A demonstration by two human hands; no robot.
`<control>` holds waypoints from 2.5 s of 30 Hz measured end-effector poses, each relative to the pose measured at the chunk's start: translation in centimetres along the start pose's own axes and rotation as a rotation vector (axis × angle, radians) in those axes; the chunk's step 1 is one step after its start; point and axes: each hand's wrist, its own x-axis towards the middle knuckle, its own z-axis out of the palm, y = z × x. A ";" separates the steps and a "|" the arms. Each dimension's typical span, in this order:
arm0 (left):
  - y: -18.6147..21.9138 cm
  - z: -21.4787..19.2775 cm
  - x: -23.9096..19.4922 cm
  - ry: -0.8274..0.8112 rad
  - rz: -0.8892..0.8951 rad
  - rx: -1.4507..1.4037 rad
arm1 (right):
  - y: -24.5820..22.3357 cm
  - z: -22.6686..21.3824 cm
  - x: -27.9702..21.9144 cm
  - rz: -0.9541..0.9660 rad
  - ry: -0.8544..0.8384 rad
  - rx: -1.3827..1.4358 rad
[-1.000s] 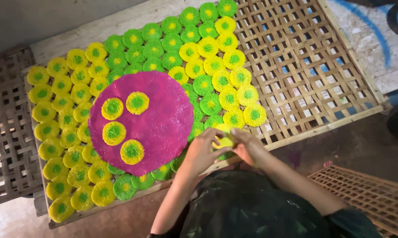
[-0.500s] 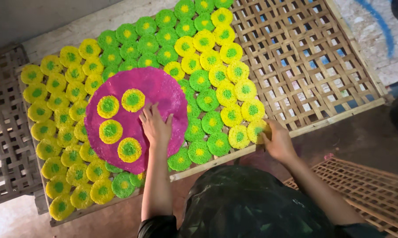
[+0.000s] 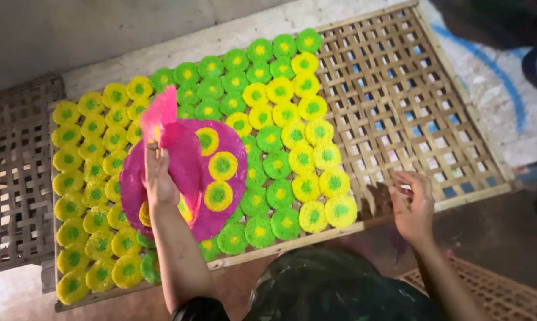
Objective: The person is picking up small yellow and green crackers from a wooden grid rack and arranging them on a large pink circular base. They also reorganize the crackers on the rack and stack the pink bases near a large metal pot.
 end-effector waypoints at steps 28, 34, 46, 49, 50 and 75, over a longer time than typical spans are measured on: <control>-9.7 27.5 -6.0 0.111 0.511 0.972 | 5.4 4.9 17.2 -0.866 -0.649 -0.227; -12.4 26.5 -0.6 -0.197 0.178 0.946 | 9.3 7.4 21.7 0.176 -0.946 -0.160; -15.9 24.5 8.1 -0.245 -0.334 -0.331 | 21.8 17.4 43.6 0.709 -0.427 0.681; -15.0 24.9 9.6 -0.190 -0.336 -0.362 | 21.7 23.4 47.7 0.587 -0.384 0.805; -14.5 25.0 9.8 -0.176 -0.352 -0.352 | 21.4 24.8 48.5 0.559 -0.371 0.811; -13.3 26.4 7.7 -0.039 -0.474 -0.444 | 17.0 16.7 40.9 0.765 -0.499 0.503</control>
